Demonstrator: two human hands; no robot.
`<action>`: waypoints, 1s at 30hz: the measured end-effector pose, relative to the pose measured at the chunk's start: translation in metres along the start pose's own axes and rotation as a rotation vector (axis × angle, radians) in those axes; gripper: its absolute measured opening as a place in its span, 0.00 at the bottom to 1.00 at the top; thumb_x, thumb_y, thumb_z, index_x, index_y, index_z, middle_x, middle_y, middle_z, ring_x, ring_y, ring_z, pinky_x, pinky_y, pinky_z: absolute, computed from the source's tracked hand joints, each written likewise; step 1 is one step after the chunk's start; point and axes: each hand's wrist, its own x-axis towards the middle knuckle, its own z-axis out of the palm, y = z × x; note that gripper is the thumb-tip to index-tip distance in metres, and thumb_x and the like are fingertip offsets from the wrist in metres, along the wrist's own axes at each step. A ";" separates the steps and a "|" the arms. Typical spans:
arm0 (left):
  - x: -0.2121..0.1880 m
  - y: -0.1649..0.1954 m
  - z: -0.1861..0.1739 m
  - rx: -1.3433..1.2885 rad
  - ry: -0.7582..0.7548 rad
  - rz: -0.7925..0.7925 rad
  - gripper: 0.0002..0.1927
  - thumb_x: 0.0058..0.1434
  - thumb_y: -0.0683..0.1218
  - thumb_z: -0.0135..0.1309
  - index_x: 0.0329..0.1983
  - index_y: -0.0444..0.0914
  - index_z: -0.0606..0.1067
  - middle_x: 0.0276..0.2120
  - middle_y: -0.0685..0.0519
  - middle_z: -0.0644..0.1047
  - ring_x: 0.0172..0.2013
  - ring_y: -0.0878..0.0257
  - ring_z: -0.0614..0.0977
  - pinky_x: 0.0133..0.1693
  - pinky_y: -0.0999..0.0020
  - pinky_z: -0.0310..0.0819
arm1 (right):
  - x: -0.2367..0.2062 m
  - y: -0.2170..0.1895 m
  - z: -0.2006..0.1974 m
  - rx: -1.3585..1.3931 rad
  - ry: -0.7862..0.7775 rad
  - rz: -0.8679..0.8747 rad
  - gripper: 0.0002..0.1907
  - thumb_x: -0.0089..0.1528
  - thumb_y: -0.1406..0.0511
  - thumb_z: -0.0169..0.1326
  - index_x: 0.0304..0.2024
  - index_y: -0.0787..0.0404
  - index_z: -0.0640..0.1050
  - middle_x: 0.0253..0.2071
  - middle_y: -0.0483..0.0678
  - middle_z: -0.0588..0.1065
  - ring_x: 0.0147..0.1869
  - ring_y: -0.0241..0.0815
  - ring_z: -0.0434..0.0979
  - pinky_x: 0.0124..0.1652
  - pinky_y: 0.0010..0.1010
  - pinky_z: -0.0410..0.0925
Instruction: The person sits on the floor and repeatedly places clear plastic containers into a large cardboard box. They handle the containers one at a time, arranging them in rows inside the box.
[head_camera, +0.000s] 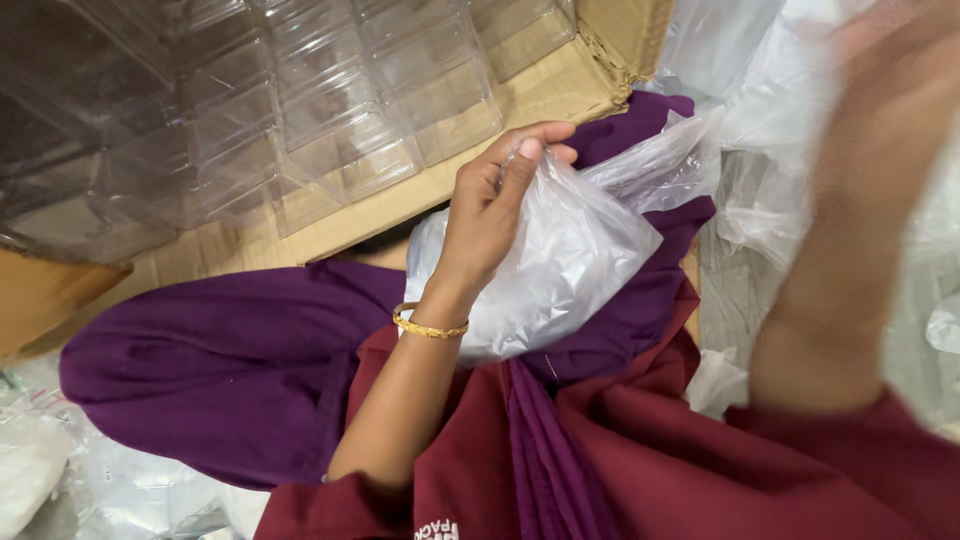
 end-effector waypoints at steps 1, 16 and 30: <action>-0.001 0.002 -0.001 -0.013 0.002 -0.003 0.19 0.78 0.51 0.44 0.60 0.34 0.77 0.46 0.51 0.82 0.49 0.69 0.79 0.55 0.73 0.72 | -0.018 -0.015 0.017 0.254 -0.208 0.037 0.18 0.64 0.69 0.60 0.55 0.65 0.71 0.51 0.46 0.74 0.55 0.33 0.75 0.49 0.24 0.72; -0.025 0.001 -0.027 0.041 -0.055 -0.037 0.12 0.74 0.49 0.56 0.44 0.34 0.78 0.38 0.58 0.78 0.41 0.71 0.75 0.48 0.75 0.71 | -0.075 -0.012 0.080 0.735 -0.210 0.280 0.07 0.69 0.67 0.56 0.44 0.66 0.77 0.37 0.41 0.77 0.41 0.27 0.73 0.45 0.17 0.68; -0.016 0.024 -0.079 0.800 0.405 0.080 0.11 0.72 0.48 0.54 0.53 0.39 0.72 0.30 0.53 0.74 0.30 0.63 0.75 0.37 0.67 0.69 | 0.000 -0.012 0.152 0.862 -0.317 0.159 0.06 0.66 0.78 0.57 0.42 0.66 0.81 0.37 0.48 0.75 0.36 0.37 0.67 0.37 0.31 0.60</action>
